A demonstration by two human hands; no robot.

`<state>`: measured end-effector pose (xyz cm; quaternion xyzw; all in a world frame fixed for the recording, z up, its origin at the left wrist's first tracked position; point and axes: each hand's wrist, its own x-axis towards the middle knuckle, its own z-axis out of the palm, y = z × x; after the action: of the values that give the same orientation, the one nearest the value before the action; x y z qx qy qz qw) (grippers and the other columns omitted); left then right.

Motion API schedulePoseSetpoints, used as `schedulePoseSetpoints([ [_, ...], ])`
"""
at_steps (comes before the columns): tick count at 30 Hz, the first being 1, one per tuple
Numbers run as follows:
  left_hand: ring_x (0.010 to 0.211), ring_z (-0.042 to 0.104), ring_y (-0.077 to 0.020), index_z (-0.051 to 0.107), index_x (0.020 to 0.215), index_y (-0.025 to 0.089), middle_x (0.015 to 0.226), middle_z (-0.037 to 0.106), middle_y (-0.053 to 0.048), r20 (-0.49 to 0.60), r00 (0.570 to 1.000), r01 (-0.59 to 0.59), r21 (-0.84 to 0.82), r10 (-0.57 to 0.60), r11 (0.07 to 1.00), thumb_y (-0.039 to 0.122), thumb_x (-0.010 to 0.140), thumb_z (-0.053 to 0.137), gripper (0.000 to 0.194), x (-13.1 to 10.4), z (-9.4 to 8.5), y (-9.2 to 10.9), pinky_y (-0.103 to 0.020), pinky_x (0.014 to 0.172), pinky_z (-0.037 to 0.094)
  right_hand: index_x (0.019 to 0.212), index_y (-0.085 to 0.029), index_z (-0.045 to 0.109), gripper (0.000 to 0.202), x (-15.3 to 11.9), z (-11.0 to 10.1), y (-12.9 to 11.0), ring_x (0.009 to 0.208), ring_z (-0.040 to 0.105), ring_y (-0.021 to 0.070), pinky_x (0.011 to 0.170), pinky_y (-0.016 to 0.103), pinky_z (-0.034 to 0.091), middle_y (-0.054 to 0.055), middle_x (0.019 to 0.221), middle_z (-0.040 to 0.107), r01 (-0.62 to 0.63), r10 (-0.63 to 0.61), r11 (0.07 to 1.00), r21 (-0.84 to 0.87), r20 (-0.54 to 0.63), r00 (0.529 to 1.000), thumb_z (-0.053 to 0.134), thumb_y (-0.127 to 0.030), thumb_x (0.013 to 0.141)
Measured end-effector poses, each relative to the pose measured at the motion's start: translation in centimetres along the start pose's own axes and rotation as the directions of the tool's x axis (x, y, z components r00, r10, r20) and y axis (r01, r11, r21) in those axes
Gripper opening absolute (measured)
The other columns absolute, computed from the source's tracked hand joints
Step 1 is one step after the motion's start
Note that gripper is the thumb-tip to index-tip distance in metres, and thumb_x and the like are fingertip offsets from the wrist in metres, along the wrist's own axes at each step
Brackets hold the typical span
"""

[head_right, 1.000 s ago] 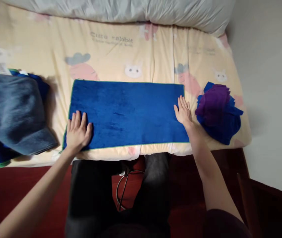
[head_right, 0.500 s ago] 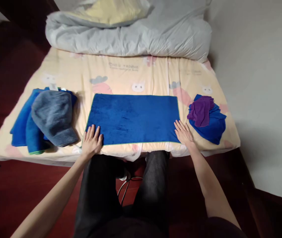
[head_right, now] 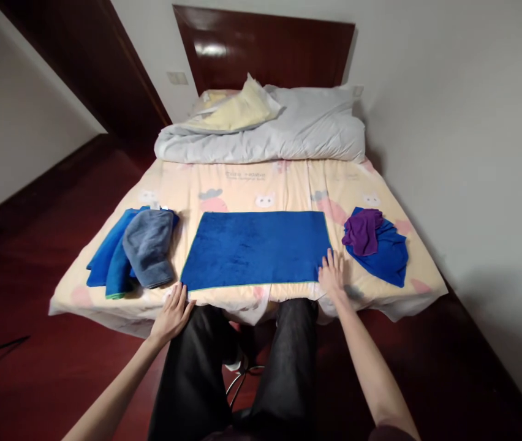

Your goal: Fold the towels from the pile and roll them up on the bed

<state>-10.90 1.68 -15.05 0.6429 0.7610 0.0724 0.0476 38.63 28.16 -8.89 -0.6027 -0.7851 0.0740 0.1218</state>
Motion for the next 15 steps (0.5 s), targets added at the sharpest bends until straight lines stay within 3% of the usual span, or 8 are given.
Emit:
schedulePoseSetpoints([
  [2, 0.160, 0.024, -0.0409, 0.043, 0.157, 0.000, 0.165, 0.037, -0.031, -0.034, 0.998, 0.049, 0.010, -0.049, 0.999, 0.046, 0.100, 0.027, 0.075, 0.0, 0.4, 0.4, -0.063, 0.125, 0.032, 0.136, -0.022, 0.069, 0.049, -2.7, 0.7, -3.8, 0.156, 0.038, 0.0368, 0.127, 0.061, 0.034, 0.014, 0.164, 0.047, -0.054, 0.069, 0.967, 0.248, -0.054, 0.996, 0.046, -0.034, 0.095],
  [3, 0.160, 0.025, -0.0416, 0.044, 0.155, -0.003, 0.164, 0.036, -0.032, -0.042, 0.997, 0.061, 0.019, -0.060, 0.998, 0.047, 0.100, 0.028, 0.076, 0.2, 0.4, 0.6, -0.062, 0.125, 0.033, 0.131, -0.024, 0.071, 0.046, -4.3, 1.3, -6.0, 0.148, 0.048, 0.0372, 0.121, 0.060, 0.043, 0.016, 0.157, 0.055, -0.107, 0.139, 0.900, 0.423, -0.046, 0.989, 0.048, -0.038, 0.095],
  [4, 0.159, 0.026, -0.0425, 0.046, 0.153, -0.005, 0.164, 0.036, -0.033, -0.041, 0.997, 0.064, 0.036, -0.062, 0.997, 0.047, 0.099, 0.029, 0.077, 0.3, 0.4, 0.8, -0.061, 0.125, 0.034, 0.127, -0.025, 0.073, 0.043, -5.9, 2.0, -8.4, 0.137, 0.059, 0.0371, 0.111, 0.057, 0.053, 0.017, 0.146, 0.063, -0.169, 0.207, 0.777, 0.606, 0.007, 0.978, 0.050, -0.041, 0.094],
  [6, 0.157, 0.030, -0.0440, 0.050, 0.149, -0.009, 0.163, 0.036, -0.035, -0.041, 0.997, 0.073, 0.088, -0.070, 0.993, 0.047, 0.098, 0.032, 0.078, 0.7, 0.1, 1.2, -0.059, 0.124, 0.036, 0.121, -0.025, 0.072, 0.042, -9.1, 3.8, -13.4, 0.110, 0.073, 0.0346, 0.088, 0.050, 0.063, 0.015, 0.123, 0.074, -0.348, 0.258, 0.367, 0.863, 0.265, 0.929, 0.060, -0.048, 0.088],
  [8, 0.155, 0.036, -0.0440, 0.054, 0.146, -0.008, 0.161, 0.039, -0.035, -0.044, 0.996, 0.082, 0.149, -0.077, 0.985, 0.045, 0.098, 0.035, 0.075, 1.0, -0.3, 1.6, -0.058, 0.122, 0.040, 0.117, -0.022, 0.069, 0.047, -11.4, 5.4, -17.8, 0.089, 0.076, 0.0285, 0.075, 0.040, 0.062, 0.011, 0.109, 0.077, -0.514, 0.175, -0.100, 0.852, 0.524, 0.834, 0.073, -0.051, 0.080],
  [10, 0.152, 0.043, -0.0425, 0.057, 0.145, -0.004, 0.158, 0.045, -0.033, -0.045, 0.996, 0.080, 0.208, -0.073, 0.975, 0.041, 0.097, 0.038, 0.069, 1.2, -1.0, 1.9, -0.058, 0.120, 0.043, 0.120, -0.021, 0.066, 0.054, -12.5, 6.6, -21.0, 0.081, 0.076, 0.0215, 0.072, 0.032, 0.059, 0.008, 0.109, 0.077, -0.537, 0.107, -0.401, 0.742, 0.620, 0.777, 0.082, -0.046, 0.074],
  [12, 0.149, 0.048, -0.0406, 0.060, 0.144, 0.002, 0.155, 0.052, -0.029, -0.039, 0.997, 0.072, 0.261, -0.064, 0.963, 0.036, 0.096, 0.042, 0.062, 1.3, -1.9, 2.2, -0.060, 0.118, 0.044, 0.119, -0.023, 0.064, 0.051, -12.5, 7.2, -22.8, 0.082, 0.075, 0.0178, 0.074, 0.028, 0.058, 0.005, 0.110, 0.077, -0.506, 0.090, -0.558, 0.658, 0.654, 0.751, 0.085, -0.041, 0.075],
  [15, 0.148, 0.049, -0.0409, 0.068, 0.136, 0.007, 0.150, 0.058, -0.026, -0.006, 0.998, 0.062, 0.331, -0.064, 0.942, 0.028, 0.093, 0.048, 0.052, 2.1, -3.4, 2.8, -0.060, 0.121, 0.040, 0.113, -0.024, 0.063, 0.031, -11.2, 7.6, -23.4, 0.089, 0.077, 0.0157, 0.079, 0.027, 0.059, 0.003, 0.111, 0.076, -0.456, 0.112, -0.670, 0.586, 0.687, 0.718, 0.076, -0.034, 0.086],
])
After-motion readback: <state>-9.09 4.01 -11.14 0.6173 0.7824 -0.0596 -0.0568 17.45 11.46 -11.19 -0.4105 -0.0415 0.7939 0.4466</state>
